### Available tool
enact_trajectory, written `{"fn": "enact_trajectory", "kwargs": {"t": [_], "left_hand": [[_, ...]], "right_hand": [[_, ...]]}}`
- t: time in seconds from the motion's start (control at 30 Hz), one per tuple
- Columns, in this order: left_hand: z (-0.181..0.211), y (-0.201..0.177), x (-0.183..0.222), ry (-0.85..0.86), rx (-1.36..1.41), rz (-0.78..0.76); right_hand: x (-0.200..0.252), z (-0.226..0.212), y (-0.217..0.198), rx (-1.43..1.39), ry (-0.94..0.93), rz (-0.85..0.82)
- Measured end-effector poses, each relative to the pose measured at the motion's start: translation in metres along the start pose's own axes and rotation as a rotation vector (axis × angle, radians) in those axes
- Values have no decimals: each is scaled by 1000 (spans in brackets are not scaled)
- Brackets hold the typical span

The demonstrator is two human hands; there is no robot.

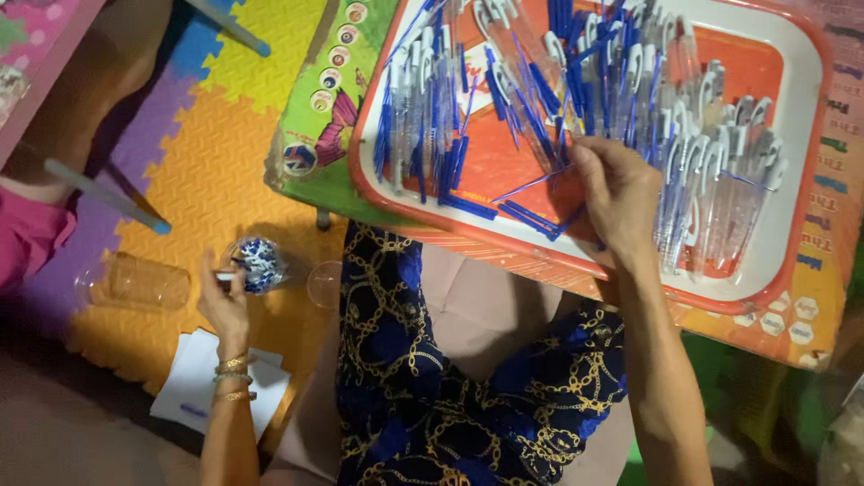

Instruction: The person assembles ballpoint pens by hand, inserting ink refills into pen barrels, attaching caps, and sorting them onto a tray.

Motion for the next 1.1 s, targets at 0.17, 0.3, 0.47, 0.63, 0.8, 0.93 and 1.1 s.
{"fn": "enact_trajectory", "kwargs": {"t": [0.17,0.3,0.47,0.63,0.8,0.93,1.1], "left_hand": [[-6,43,13,181,-282,-203],[14,51,2,164,-385,-279],[105,26,-78,272,-94,-132],[271,11,-167,512,353,-46],[365,111,-197,763,373,-108],[454,126,-201,768,881,-478],[475,134,-206,529,1194,-937]], "right_hand": [[-3,-8,12,125,-51,-56],[4,-34,31,379,-281,-168],[7,-24,40,632,-366,-150],[5,-7,53,680,-366,-193],[4,-16,49,569,-365,-196],[4,-22,49,574,-349,-183],[-13,14,43,283,-161,-131]]}}
Point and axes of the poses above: each hand's wrist, its own x-axis away from the middle knuckle, its own y-axis out of the palm, z = x × y, the point moved 7 cm from there along -x, towards the middle knuckle, and after that the axes turned 6 degrees about y, right-handed, at the moved point
